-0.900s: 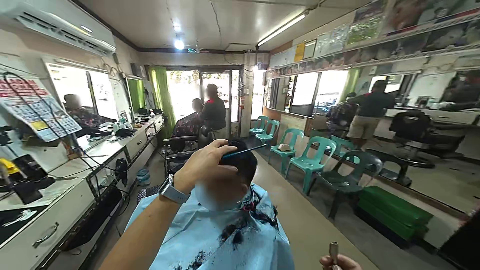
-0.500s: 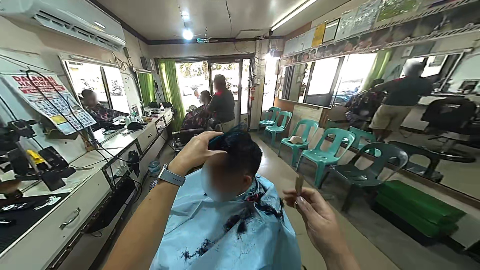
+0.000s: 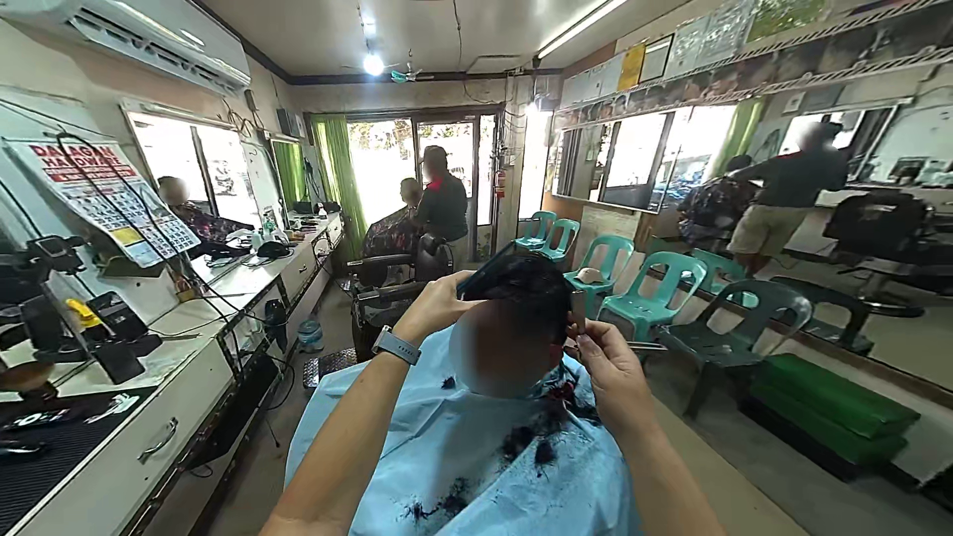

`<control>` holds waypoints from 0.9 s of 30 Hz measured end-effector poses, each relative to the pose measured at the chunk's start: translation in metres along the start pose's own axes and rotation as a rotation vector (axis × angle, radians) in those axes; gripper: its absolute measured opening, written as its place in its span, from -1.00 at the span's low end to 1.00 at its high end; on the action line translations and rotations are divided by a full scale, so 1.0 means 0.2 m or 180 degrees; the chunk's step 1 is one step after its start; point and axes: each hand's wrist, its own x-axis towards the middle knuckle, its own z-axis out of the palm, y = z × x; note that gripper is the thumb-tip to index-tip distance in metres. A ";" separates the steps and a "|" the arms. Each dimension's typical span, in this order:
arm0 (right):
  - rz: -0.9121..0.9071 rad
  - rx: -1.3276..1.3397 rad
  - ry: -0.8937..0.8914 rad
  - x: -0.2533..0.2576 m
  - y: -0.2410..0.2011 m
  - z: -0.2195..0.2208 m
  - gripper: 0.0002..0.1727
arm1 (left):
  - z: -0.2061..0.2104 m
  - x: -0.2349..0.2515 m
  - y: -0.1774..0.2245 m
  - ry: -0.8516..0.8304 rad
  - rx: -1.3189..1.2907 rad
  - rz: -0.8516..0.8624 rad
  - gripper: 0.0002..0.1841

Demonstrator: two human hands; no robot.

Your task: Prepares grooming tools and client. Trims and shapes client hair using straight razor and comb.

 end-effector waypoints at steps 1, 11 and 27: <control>-0.0002 -0.0032 -0.0009 0.01 0.00 0.00 -0.67 | 0.00 0.01 -0.01 0.0011 -0.0034 -0.0024 -0.42; 0.0141 -0.0112 0.0046 0.06 -0.02 0.04 -0.71 | 0.00 0.02 -0.07 0.0042 -0.0018 -0.0071 -0.42; -0.0632 -0.1721 0.0285 -0.18 -0.16 -0.09 -0.76 | -0.03 0.19 0.47 -0.0801 0.1928 0.0744 -0.21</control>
